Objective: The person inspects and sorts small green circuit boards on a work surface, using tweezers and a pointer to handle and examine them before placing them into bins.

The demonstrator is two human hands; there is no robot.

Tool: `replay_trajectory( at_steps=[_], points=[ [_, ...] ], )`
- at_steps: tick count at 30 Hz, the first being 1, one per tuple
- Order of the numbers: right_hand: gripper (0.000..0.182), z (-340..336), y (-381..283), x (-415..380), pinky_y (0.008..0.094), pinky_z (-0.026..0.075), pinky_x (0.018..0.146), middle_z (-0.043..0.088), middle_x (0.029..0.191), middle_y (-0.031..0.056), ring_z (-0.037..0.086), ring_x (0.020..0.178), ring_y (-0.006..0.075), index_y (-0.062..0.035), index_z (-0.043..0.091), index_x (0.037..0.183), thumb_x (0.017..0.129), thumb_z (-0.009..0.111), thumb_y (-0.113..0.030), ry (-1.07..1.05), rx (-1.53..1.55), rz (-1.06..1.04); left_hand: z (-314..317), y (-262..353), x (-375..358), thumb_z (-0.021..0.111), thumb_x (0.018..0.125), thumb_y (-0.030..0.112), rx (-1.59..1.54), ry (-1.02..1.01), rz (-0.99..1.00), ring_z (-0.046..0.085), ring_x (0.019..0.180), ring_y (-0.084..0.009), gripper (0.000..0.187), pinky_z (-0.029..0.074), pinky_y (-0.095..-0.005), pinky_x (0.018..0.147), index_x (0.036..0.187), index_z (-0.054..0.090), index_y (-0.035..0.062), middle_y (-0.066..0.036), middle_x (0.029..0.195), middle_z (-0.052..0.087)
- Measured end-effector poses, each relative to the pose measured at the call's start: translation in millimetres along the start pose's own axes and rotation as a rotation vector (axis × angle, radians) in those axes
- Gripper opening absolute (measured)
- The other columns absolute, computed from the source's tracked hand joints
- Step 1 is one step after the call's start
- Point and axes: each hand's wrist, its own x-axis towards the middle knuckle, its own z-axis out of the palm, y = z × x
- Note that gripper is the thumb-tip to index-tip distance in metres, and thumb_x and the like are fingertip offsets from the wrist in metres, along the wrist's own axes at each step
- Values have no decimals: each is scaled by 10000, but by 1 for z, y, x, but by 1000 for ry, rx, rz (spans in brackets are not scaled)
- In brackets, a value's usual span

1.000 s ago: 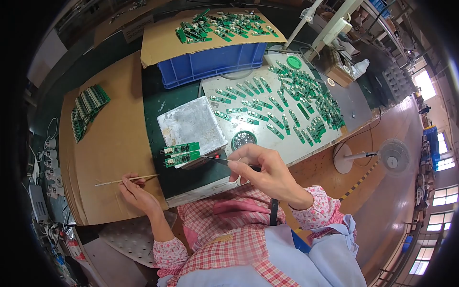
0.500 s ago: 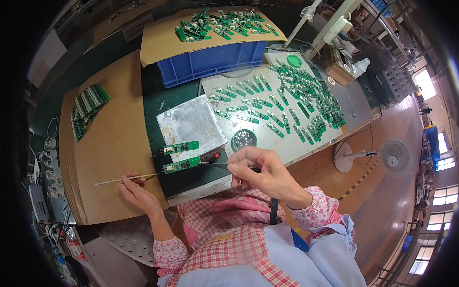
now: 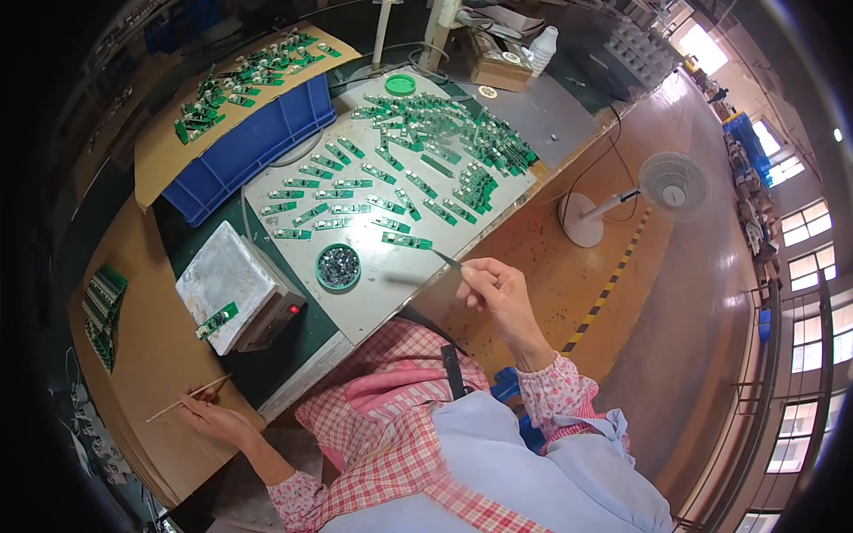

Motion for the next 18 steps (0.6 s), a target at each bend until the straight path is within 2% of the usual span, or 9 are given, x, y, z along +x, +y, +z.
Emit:
replay_trajectory(
  at_steps=[3,6,18],
  points=[
    [243,-26,34,14,173,386,535,639,731,4,528,604,33,1,631,1011,915,617,-221,122,30,-3,-3,-6,3,384,1036,272,31,-10,27,479,708,-127,316,408,-268,648,958,536,6,-65,869,545],
    [221,-35,54,24,174,380,525,637,723,-3,531,591,36,-29,639,982,908,632,-237,164,32,14,-3,-6,3,381,1036,273,47,-18,47,487,716,-133,322,419,-277,655,965,538,1,-70,883,547],
    [284,-51,43,28,186,399,524,662,771,29,557,612,53,-1,625,1019,914,621,-265,180,-23,82,-1,-3,0,372,1037,281,61,-4,40,486,718,-130,330,415,-272,661,973,534,0,-68,881,543]
  ],
)
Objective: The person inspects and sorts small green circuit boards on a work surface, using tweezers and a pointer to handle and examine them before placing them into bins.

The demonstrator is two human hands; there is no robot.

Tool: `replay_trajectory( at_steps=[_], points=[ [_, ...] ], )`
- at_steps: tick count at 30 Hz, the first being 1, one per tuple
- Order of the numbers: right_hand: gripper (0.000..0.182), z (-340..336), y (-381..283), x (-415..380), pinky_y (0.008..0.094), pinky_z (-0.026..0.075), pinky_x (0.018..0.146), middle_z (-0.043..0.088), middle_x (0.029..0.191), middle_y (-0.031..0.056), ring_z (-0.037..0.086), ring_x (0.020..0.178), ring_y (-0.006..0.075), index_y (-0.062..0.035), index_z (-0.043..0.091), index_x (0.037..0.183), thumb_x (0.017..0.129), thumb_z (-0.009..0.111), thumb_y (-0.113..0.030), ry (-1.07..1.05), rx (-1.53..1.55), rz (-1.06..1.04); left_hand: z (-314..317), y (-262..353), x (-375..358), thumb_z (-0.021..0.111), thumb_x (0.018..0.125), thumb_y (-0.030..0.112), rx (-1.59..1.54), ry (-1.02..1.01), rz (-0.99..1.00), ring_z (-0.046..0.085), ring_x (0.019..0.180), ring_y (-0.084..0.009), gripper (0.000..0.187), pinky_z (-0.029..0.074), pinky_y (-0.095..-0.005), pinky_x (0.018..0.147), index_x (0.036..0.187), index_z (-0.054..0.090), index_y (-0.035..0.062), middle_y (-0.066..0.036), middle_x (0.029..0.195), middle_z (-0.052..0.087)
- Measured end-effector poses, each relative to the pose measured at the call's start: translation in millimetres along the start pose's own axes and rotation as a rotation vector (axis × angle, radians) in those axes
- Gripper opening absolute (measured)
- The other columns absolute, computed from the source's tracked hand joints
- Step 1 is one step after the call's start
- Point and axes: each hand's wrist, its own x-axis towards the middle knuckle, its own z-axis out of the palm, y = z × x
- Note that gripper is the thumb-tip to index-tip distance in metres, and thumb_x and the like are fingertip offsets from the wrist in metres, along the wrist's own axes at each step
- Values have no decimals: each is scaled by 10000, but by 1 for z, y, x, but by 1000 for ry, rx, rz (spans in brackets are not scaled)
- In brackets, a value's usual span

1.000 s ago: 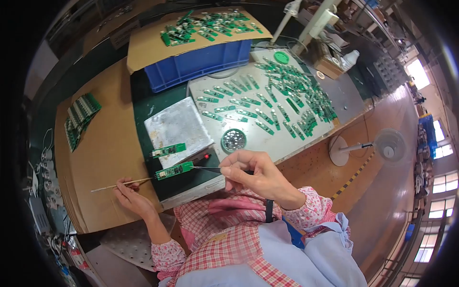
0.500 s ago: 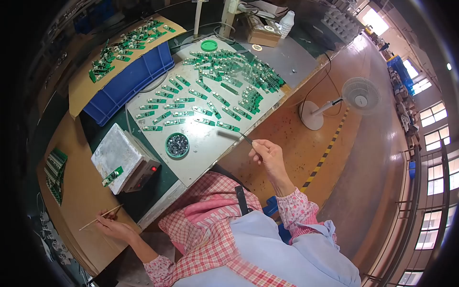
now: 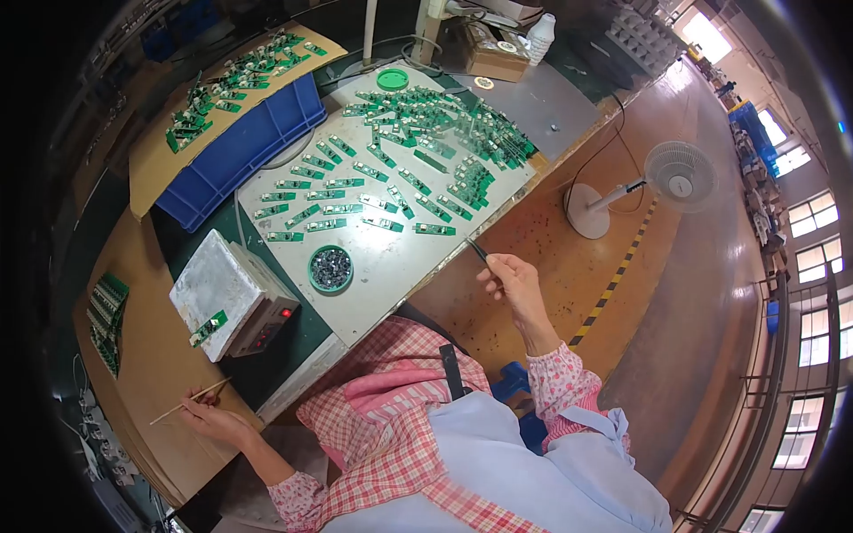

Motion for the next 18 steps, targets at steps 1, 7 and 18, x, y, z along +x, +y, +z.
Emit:
replay_trajectory(
  at_steps=[1,7,18],
  points=[
    [289,-4,-2,-4,184,402,532,662,771,30,559,622,52,-1,625,1019,913,623,-269,11,-21,14,1,1,-1,372,1036,278,-4,7,-4,487,719,-130,328,415,-272,661,977,535,0,-69,884,544],
    [211,10,-44,-26,178,386,557,654,774,18,552,661,44,-28,627,1033,921,618,-205,-9,-202,-204,3,3,-2,377,1032,255,-47,8,-27,500,701,-119,296,415,-262,639,964,533,12,-60,867,552],
    [214,176,-172,-67,306,417,642,608,774,-2,546,705,176,-88,684,912,713,761,-76,-543,-856,-1421,3,9,-5,372,1036,251,-129,26,-66,503,671,-111,292,419,-246,640,915,504,20,-53,837,551]
  ],
)
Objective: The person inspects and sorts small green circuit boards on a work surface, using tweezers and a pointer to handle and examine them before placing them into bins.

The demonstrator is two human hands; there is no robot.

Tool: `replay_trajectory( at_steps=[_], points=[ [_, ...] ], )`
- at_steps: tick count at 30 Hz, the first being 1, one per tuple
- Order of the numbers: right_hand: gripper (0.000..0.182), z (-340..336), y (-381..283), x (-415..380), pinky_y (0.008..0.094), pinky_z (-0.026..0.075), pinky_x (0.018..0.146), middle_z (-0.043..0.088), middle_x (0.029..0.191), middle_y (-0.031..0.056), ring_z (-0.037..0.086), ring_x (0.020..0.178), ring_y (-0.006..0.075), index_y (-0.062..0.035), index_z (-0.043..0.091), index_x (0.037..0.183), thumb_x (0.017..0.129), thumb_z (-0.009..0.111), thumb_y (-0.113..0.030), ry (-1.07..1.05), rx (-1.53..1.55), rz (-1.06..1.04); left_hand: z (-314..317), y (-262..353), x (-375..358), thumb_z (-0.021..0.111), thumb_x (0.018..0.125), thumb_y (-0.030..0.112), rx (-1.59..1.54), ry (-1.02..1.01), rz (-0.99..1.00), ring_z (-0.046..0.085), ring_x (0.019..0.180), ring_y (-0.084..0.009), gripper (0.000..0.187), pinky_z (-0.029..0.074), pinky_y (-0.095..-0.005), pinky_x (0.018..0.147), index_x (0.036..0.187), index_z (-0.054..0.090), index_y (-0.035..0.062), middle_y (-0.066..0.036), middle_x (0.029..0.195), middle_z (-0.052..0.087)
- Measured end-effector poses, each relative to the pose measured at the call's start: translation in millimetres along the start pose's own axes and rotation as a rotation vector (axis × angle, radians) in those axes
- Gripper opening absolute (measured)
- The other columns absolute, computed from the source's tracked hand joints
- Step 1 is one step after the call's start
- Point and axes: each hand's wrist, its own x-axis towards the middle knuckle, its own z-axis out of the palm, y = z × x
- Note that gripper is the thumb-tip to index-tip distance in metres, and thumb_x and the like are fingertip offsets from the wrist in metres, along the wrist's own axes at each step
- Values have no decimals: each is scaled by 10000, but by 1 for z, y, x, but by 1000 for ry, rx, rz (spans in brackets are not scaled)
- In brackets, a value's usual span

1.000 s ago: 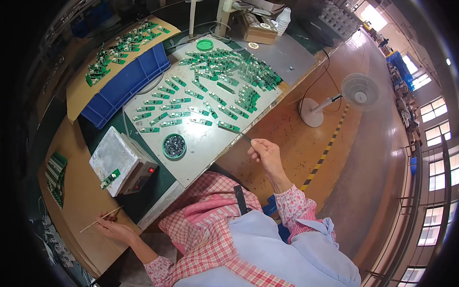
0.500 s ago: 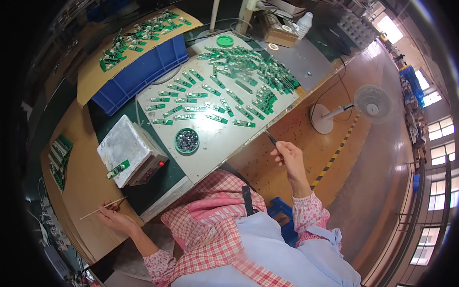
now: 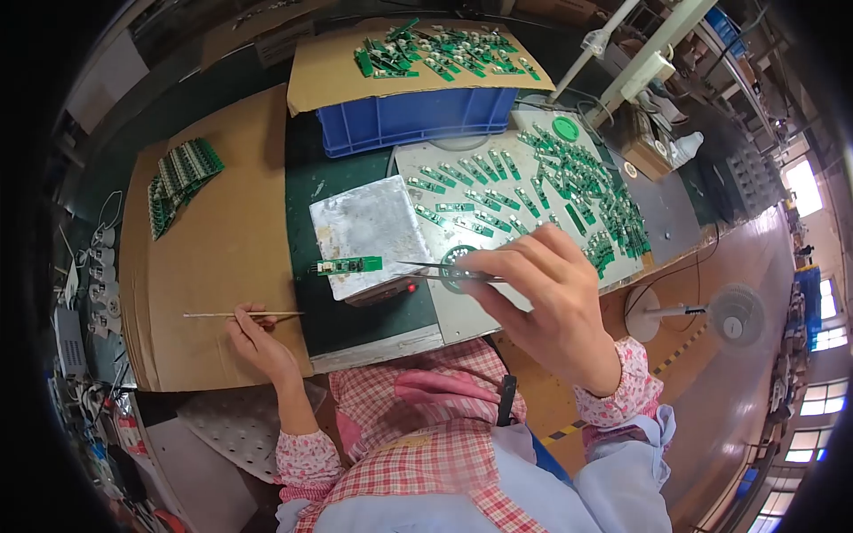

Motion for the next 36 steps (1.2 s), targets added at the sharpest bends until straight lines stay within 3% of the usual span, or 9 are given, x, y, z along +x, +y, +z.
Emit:
replay_trajectory(
  at_steps=[4,11,14,36],
  points=[
    [238,11,-14,33,318,403,666,589,769,-20,528,732,179,-109,673,889,671,766,-98,-87,-99,-213,-1,1,-1,377,1033,268,-18,-11,-13,506,683,-95,288,418,-240,648,945,528,39,-32,836,562],
    [231,24,-19,52,330,403,699,589,770,-26,531,764,169,-93,664,880,674,752,-147,-140,-176,-344,-2,1,-1,367,1035,280,-30,-14,-31,498,684,-90,299,412,-239,659,929,522,48,-26,842,556],
    [229,26,-19,54,311,376,658,591,744,-37,507,718,159,-129,695,921,711,770,-182,-136,-175,-343,-3,3,-1,363,1036,282,-34,-18,-40,495,684,-91,304,410,-240,661,919,517,48,-26,844,553],
    [234,28,-19,56,304,358,642,588,734,-31,483,692,154,-116,692,916,705,777,-173,-172,-181,-372,-2,6,-1,369,1035,279,-67,-9,-53,482,689,-91,293,405,-240,664,907,511,57,-24,835,544]
  ],
)
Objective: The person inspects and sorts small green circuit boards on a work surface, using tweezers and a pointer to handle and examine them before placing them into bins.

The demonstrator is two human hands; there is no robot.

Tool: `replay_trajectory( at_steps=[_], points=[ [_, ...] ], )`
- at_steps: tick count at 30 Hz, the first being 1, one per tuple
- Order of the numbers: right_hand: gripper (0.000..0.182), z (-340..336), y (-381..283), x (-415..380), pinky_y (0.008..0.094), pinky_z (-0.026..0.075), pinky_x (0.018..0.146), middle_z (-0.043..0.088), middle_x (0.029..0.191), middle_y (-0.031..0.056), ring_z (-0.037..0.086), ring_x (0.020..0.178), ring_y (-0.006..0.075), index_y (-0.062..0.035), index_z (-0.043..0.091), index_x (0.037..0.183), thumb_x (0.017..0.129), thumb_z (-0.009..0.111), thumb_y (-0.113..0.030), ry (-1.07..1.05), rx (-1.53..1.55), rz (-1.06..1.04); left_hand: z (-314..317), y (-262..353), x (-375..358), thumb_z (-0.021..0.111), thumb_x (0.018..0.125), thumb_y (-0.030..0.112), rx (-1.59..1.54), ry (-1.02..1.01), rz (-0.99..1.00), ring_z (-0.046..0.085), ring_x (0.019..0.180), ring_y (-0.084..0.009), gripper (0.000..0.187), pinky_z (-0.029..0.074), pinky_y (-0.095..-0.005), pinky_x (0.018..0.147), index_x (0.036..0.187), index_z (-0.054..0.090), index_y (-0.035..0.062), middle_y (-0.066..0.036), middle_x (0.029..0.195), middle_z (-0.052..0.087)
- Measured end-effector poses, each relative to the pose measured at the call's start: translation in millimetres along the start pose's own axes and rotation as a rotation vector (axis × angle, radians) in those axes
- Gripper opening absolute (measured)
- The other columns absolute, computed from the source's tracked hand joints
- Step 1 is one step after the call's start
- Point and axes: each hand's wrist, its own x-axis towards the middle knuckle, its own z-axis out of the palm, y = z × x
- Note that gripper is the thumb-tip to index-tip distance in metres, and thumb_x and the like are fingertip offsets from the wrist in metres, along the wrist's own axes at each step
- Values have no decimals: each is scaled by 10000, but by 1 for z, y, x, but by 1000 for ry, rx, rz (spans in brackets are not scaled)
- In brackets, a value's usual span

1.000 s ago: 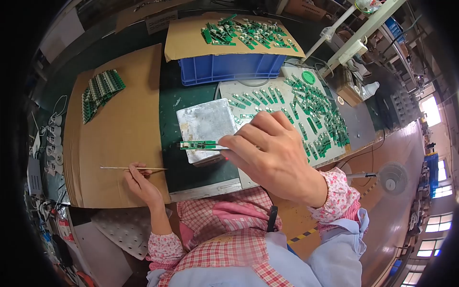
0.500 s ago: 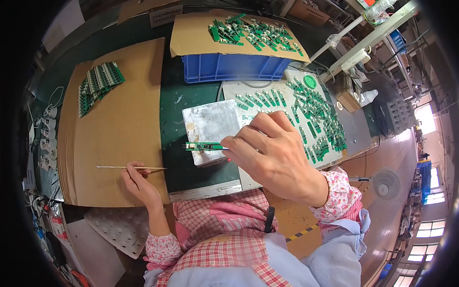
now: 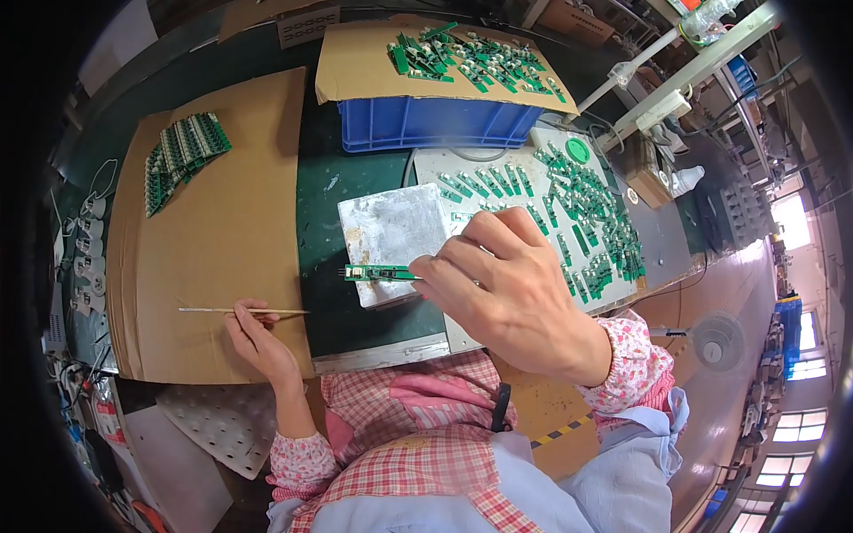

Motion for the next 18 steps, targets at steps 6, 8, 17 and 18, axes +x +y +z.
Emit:
replay_trajectory(
  at_steps=[6,8,17,18],
  points=[
    [227,2,0,-2,304,356,636,581,723,-28,479,687,152,-109,694,907,706,781,-170,25,13,-1,0,0,0,367,1036,275,14,-1,12,481,686,-91,292,404,-242,664,903,508,56,-22,832,541],
    [225,2,0,-2,304,356,636,580,723,-28,479,686,152,-108,694,904,706,781,-169,33,19,1,1,1,0,368,1036,272,10,4,9,481,686,-91,291,404,-242,663,902,509,56,-22,830,541],
    [230,-1,-1,-4,305,356,635,584,730,-30,481,682,154,-103,692,907,707,782,-170,44,23,1,2,3,0,368,1036,272,17,7,3,482,682,-89,291,406,-240,658,902,509,55,-21,824,539],
    [221,-2,-2,-4,312,372,653,583,745,-23,494,701,162,-91,679,899,710,767,-162,24,20,4,2,2,0,368,1036,274,19,6,4,483,682,-89,291,406,-239,658,904,509,56,-20,824,539]
  ],
)
